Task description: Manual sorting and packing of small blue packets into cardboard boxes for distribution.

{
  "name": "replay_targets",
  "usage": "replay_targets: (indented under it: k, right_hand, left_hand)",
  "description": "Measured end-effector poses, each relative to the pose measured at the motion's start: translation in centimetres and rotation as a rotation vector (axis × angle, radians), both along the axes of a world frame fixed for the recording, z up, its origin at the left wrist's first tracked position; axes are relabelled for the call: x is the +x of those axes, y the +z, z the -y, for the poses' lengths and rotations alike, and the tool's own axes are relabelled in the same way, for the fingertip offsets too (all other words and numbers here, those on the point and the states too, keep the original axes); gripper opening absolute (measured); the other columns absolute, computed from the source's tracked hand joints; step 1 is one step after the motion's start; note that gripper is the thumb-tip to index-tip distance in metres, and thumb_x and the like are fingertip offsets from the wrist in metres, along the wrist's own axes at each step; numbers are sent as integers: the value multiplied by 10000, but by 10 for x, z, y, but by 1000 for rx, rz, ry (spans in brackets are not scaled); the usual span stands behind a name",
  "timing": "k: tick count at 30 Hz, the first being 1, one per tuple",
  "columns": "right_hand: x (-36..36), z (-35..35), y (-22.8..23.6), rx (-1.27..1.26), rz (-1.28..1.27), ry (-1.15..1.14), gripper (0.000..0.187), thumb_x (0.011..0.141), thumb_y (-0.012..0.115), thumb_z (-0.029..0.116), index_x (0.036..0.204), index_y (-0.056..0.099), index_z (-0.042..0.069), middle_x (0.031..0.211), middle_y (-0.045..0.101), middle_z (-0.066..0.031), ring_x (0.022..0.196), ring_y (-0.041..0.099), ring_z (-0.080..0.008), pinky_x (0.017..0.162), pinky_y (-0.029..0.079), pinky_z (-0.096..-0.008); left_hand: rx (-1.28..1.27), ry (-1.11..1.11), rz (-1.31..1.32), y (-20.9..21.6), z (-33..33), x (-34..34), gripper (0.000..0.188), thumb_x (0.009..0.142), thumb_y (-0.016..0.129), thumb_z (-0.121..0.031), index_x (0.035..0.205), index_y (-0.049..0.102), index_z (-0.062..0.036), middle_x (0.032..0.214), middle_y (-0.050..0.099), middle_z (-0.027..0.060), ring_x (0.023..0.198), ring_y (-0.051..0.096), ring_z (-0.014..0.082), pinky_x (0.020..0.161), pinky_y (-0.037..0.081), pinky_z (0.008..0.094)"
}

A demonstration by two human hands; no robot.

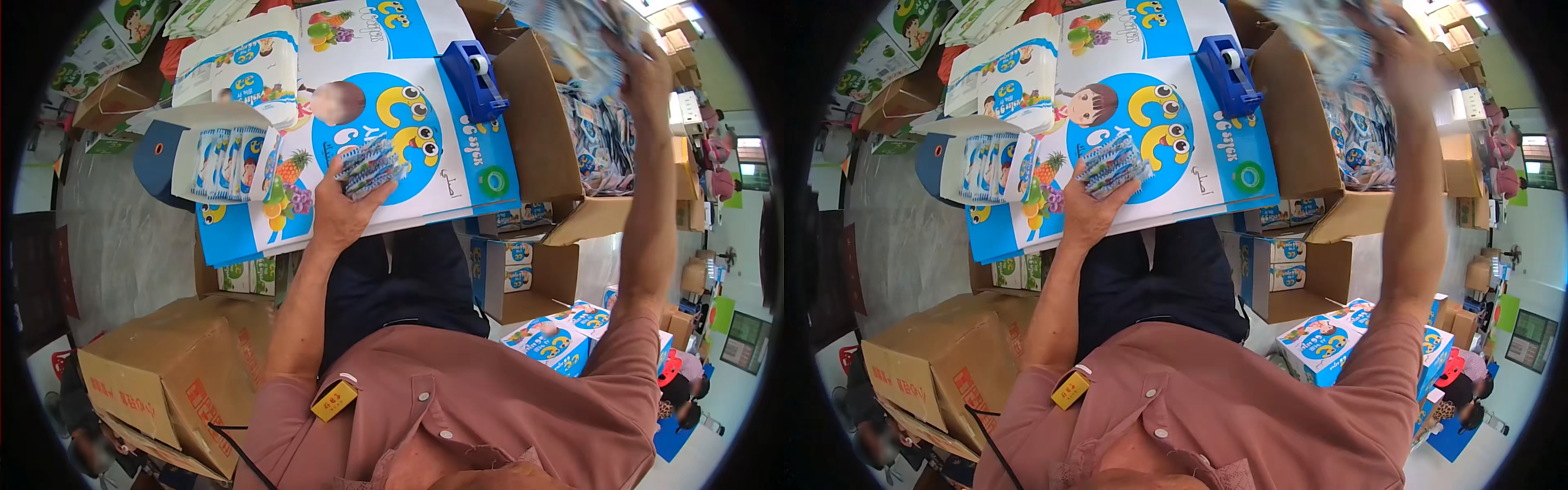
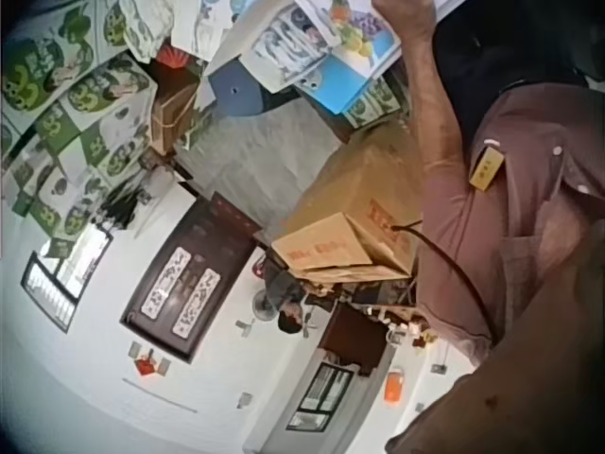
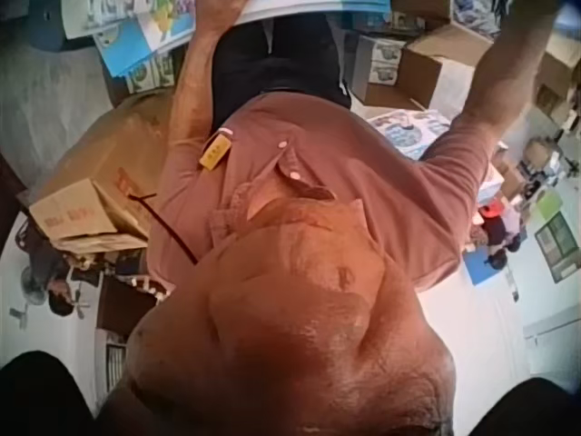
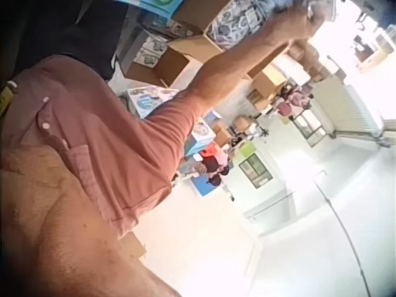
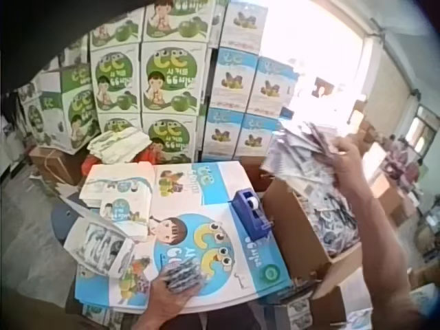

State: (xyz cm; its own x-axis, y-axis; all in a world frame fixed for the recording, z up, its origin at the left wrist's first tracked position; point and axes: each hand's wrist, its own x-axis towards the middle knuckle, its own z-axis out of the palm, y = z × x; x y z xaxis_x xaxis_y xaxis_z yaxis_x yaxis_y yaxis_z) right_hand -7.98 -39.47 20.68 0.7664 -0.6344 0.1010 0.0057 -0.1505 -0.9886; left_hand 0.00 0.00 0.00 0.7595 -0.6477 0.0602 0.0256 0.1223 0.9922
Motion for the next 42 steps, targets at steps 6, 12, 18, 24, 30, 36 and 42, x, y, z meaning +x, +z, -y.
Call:
replay_targets:
  k: [6, 12, 18, 24, 30, 36, 42]
  right_hand:
    - [73, -125, -79, -369, -179, 4, 314, 846, 639, -12, 1091, 775, 128, 857, 656, -34, 560, 580, -96, 511, 481, -263]
    - [94, -146, -190, -703, -171, 160, 286, 811, 813, 48, 1090, 773, 99, 1141, 646, -194, 764, 695, -186, 704, 583, -309]
    - [90, -136, -187, -1100, 60, 67, 227, 914, 793, 197, 1117, 776, 98, 1313, 572, -229, 883, 709, -220, 751, 588, -319]
    - [81, -130, -163, -1057, 118, -4, 159, 989, 721, 203, 971, 696, 47, 1078, 673, -107, 846, 635, -110, 785, 545, -252]
    - [55, -141, -117, -452, 124, 279, 246, 1036, 671, 189, 890, 582, 13, 889, 653, 27, 788, 542, -33, 692, 457, -220]
    - [24, -175, -123, -615, -88, 508, 180, 1036, 655, 169, 964, 629, 7, 842, 644, -20, 759, 538, -67, 661, 451, -251]
    - [36, -209, -162, -420, -77, 828, 208, 1044, 643, 203, 1114, 661, 9, 884, 639, -44, 817, 600, -170, 758, 509, -327]
  left_hand:
    - [38, 34, -26, 10, -26, -4, 526, 854, 846, -83, 1294, 573, 11, 1178, 740, 115, 1058, 719, 160, 926, 576, 306]
    - [18, 53, 37, 0, -33, -3, 514, 846, 851, -93, 1273, 586, 16, 1146, 750, 103, 1032, 723, 151, 902, 578, 302]
    - [3, 45, 1, 5, -35, -3, 527, 850, 849, -116, 1284, 582, 19, 1137, 752, 103, 1015, 724, 143, 892, 577, 298]
    - [7, 36, 35, 3, -35, -3, 525, 851, 845, -96, 1289, 580, 19, 1137, 750, 108, 1011, 726, 152, 892, 580, 299]
    - [-18, -25, -25, 0, -35, -1, 649, 839, 852, -51, 1369, 480, -9, 1188, 724, 125, 1059, 712, 177, 928, 573, 306]
    - [105, -128, -3, 0, -36, 7, 764, 817, 872, -49, 1421, 405, -43, 1232, 697, 141, 1102, 694, 188, 948, 569, 319]
    - [-87, 219, 344, 10, -23, -4, 757, 792, 887, -46, 1392, 425, -45, 1230, 687, 140, 1088, 693, 187, 931, 579, 327]
